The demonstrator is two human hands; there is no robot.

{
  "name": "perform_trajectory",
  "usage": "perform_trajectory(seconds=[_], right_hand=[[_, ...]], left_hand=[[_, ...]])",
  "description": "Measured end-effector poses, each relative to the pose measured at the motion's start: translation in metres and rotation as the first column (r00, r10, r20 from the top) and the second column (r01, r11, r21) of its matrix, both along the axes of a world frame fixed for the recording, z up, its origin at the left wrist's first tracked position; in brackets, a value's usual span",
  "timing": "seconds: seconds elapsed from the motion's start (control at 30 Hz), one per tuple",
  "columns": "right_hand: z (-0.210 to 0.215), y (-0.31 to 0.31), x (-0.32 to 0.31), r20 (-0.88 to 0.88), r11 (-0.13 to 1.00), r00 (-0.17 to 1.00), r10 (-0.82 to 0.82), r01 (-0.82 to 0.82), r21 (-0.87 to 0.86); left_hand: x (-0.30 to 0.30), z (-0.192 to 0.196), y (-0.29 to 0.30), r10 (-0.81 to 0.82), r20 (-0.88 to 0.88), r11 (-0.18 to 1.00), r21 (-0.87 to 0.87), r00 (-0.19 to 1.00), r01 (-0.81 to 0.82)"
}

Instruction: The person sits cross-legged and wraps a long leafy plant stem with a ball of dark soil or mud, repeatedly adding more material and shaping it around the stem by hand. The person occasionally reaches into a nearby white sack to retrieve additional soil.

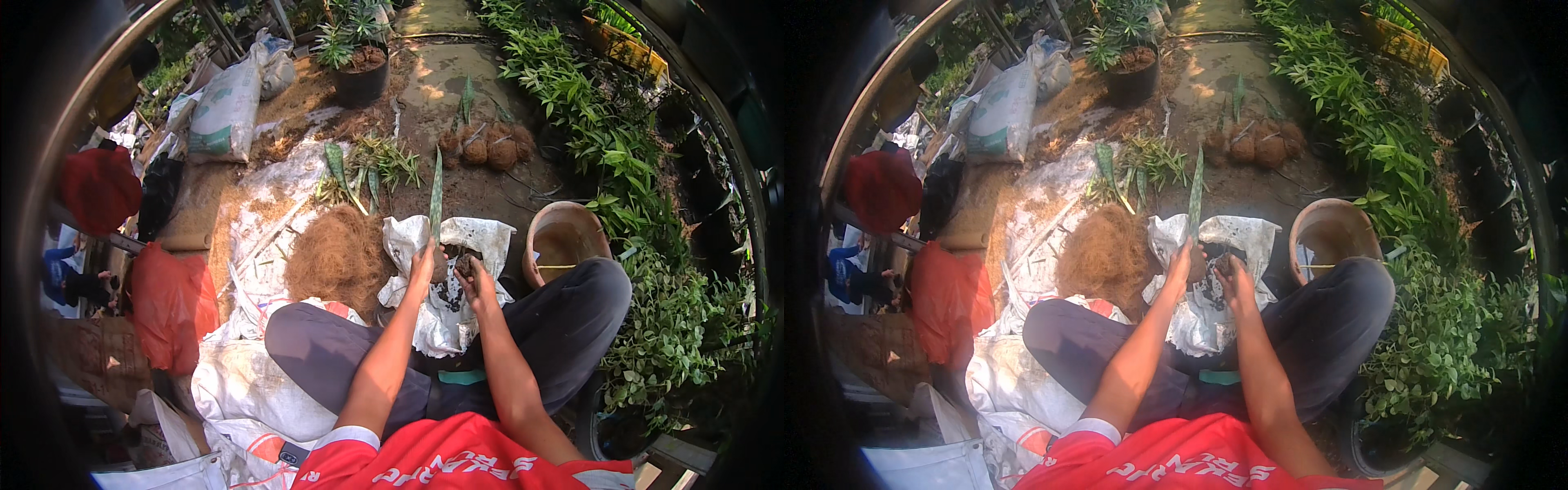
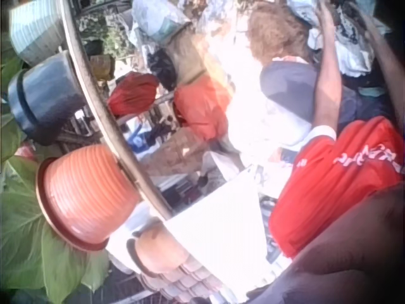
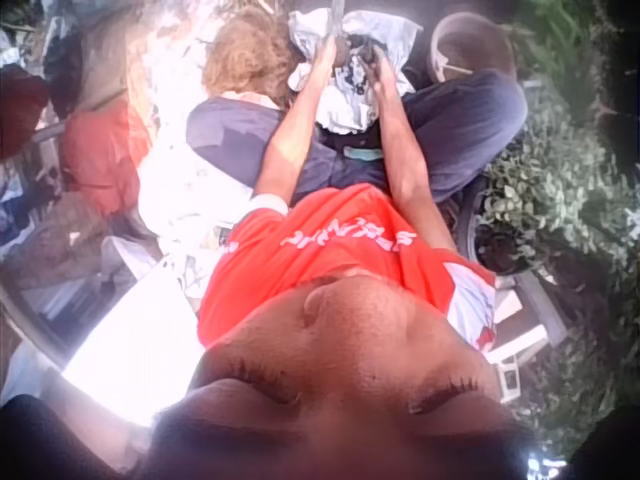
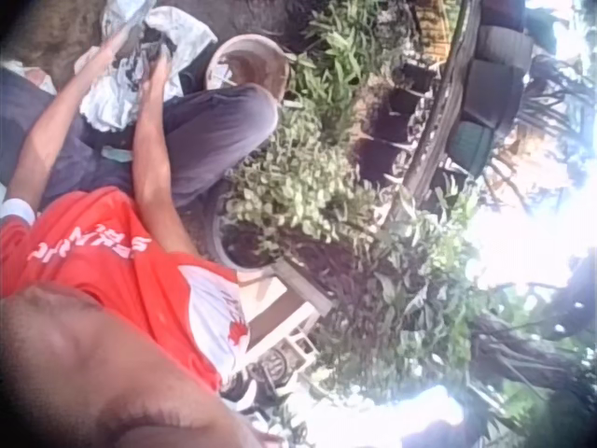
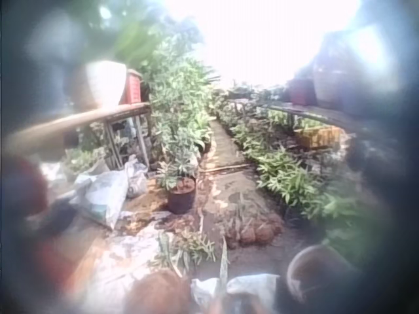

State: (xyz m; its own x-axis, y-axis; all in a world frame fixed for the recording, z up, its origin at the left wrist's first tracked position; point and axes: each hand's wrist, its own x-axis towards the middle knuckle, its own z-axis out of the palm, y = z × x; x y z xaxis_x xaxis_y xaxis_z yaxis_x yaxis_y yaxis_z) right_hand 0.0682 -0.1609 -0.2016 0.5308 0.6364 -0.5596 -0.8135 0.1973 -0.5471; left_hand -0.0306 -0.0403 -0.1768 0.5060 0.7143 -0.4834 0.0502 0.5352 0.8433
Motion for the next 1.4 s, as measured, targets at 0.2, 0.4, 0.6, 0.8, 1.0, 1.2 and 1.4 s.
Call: perform_trajectory(seconds=[0.2, 0.4, 0.6, 0.8, 1.0, 1.2, 1.4], right_hand=[[0.035, 0.024, -0.017, 0.434, 0.979, 0.897, 0.081, 0.009, -0.202], [0.047, 0.027, -0.037, 0.873, 0.893, 0.432, 0.227, 0.266, -0.364], [0.052, 0.023, -0.038, 0.888, 0.898, 0.411, 0.207, 0.280, -0.339], [0.057, 0.027, -0.044, 0.891, 0.932, 0.382, 0.246, 0.158, -0.326], [0.051, 0.028, -0.049, 0.900, 0.887, 0.053, 0.433, 0.150, -0.436], [0.050, 0.030, -0.053, 0.803, 0.801, 0.073, 0.592, 0.056, -0.596], [0.050, 0.030, -0.056, 0.766, 0.770, 0.151, 0.625, 0.044, -0.637]], left_hand=[[0.013, -0.005, -0.010, 0.042, -0.131, 0.992, 0.120, 0.990, -0.026], [0.027, -0.018, -0.025, 0.111, -0.172, 0.939, 0.340, 0.979, -0.047], [0.036, -0.013, -0.034, 0.095, -0.111, 0.935, 0.351, 0.989, -0.051], [0.034, -0.011, -0.023, -0.044, -0.110, 0.957, 0.281, 0.993, 0.074], [0.034, -0.024, -0.032, 0.064, 0.137, 0.991, 0.105, 0.989, -0.079], [0.024, -0.025, -0.042, 0.218, 0.576, 0.930, -0.367, 0.788, 0.011], [0.020, -0.034, -0.031, 0.261, 0.594, 0.831, -0.539, 0.761, 0.137]])
